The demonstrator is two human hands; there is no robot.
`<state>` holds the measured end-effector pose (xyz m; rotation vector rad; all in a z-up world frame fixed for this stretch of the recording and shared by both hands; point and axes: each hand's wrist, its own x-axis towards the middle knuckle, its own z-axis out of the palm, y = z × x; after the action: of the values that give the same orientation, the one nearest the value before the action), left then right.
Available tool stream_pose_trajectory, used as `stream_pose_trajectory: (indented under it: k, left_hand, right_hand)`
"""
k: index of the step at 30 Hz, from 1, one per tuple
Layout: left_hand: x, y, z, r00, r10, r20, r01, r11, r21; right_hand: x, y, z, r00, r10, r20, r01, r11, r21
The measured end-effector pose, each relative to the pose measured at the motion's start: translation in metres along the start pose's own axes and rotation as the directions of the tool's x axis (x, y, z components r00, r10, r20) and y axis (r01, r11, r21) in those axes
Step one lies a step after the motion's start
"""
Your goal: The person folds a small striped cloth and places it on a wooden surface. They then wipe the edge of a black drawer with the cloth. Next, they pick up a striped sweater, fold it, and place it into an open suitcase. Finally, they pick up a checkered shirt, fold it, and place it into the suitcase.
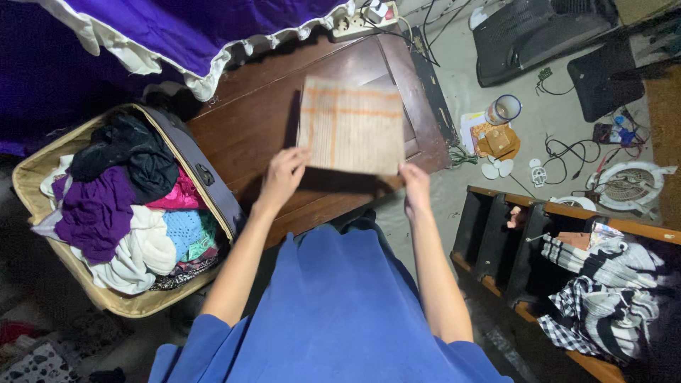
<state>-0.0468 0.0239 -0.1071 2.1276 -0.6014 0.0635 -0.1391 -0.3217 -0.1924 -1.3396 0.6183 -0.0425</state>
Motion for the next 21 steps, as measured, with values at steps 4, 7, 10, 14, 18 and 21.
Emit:
stream_pose_trajectory:
  k: [4, 7, 10, 14, 18, 21]
  left_hand:
    - [-0.046, -0.033, 0.038, 0.994, -0.067, 0.085, 0.054, 0.987, 0.151]
    - [-0.059, -0.043, 0.045, 0.992, -0.078, 0.096, 0.067, 0.992, 0.108]
    - [-0.055, -0.056, 0.053, 0.959, -0.245, 0.138, 0.243, 0.969, 0.036]
    - [-0.032, -0.077, 0.072, 0.921, -0.374, 0.111, 0.378, 0.926, -0.013]
    - [-0.015, -0.088, 0.082, 0.901, -0.426, 0.082, 0.422, 0.904, 0.066]
    - [-0.005, -0.093, 0.092, 0.897, -0.440, 0.034, 0.437, 0.896, 0.076]
  right_hand:
    - [-0.006, 0.069, -0.022, 0.855, 0.517, -0.040, -0.517, 0.856, -0.004]
    - [-0.012, 0.084, -0.031, 0.801, 0.595, -0.061, -0.597, 0.802, -0.020]
    - [-0.003, 0.076, -0.031, 0.812, 0.582, -0.039, -0.578, 0.812, 0.082]
    - [0.029, 0.059, -0.014, 0.832, 0.549, -0.078, -0.540, 0.834, 0.111]
    - [0.067, 0.062, 0.007, 0.878, 0.460, -0.134, -0.446, 0.887, 0.123]
    - [0.084, 0.072, 0.018, 0.900, 0.412, -0.142, -0.393, 0.908, 0.147]
